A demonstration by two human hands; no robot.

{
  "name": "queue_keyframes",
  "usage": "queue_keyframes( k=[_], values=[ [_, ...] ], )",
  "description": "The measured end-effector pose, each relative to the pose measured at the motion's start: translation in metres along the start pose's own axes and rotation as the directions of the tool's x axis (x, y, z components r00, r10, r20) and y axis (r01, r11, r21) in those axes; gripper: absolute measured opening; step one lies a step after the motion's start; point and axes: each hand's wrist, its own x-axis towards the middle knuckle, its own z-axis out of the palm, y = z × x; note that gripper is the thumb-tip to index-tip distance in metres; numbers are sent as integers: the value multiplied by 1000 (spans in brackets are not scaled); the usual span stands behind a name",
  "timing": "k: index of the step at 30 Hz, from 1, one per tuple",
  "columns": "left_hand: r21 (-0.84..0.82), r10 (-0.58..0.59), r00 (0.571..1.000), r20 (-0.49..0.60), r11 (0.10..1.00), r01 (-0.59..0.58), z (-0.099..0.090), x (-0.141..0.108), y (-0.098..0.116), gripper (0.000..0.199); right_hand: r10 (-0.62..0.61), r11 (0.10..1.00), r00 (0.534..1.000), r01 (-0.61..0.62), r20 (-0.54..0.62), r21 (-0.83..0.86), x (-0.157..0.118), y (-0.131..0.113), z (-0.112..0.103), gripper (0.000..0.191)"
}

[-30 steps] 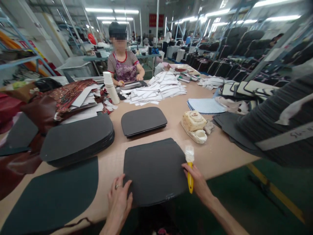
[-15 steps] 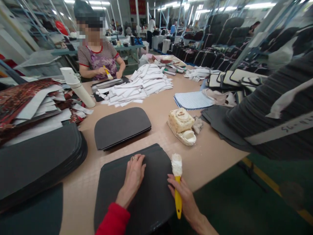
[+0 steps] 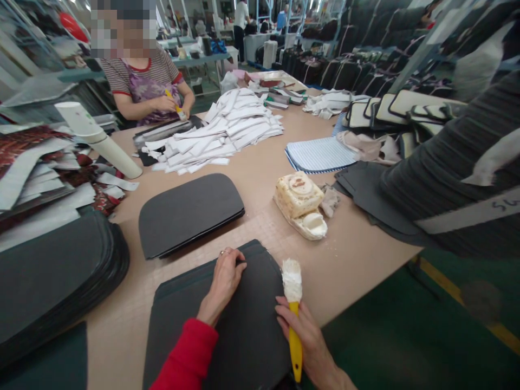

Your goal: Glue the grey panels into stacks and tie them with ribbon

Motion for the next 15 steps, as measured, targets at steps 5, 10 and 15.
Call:
queue_keyframes(
  k=[5, 10, 15],
  values=[
    [-69, 38, 999, 22, 997, -36, 1, 2, 0, 11, 23, 999, 1000, -23, -7, -49, 6, -6, -2, 31],
    [-51, 34, 998, 46, 998, -32, 3, 3, -1, 11, 51, 997, 998, -49, 22, -61, 5, -7, -2, 28],
    [-10, 17, 999, 38, 1000, -17, 6, 4, -1, 13, 37, 998, 999, -35, 40, -58, 5, -3, -1, 29]
  ],
)
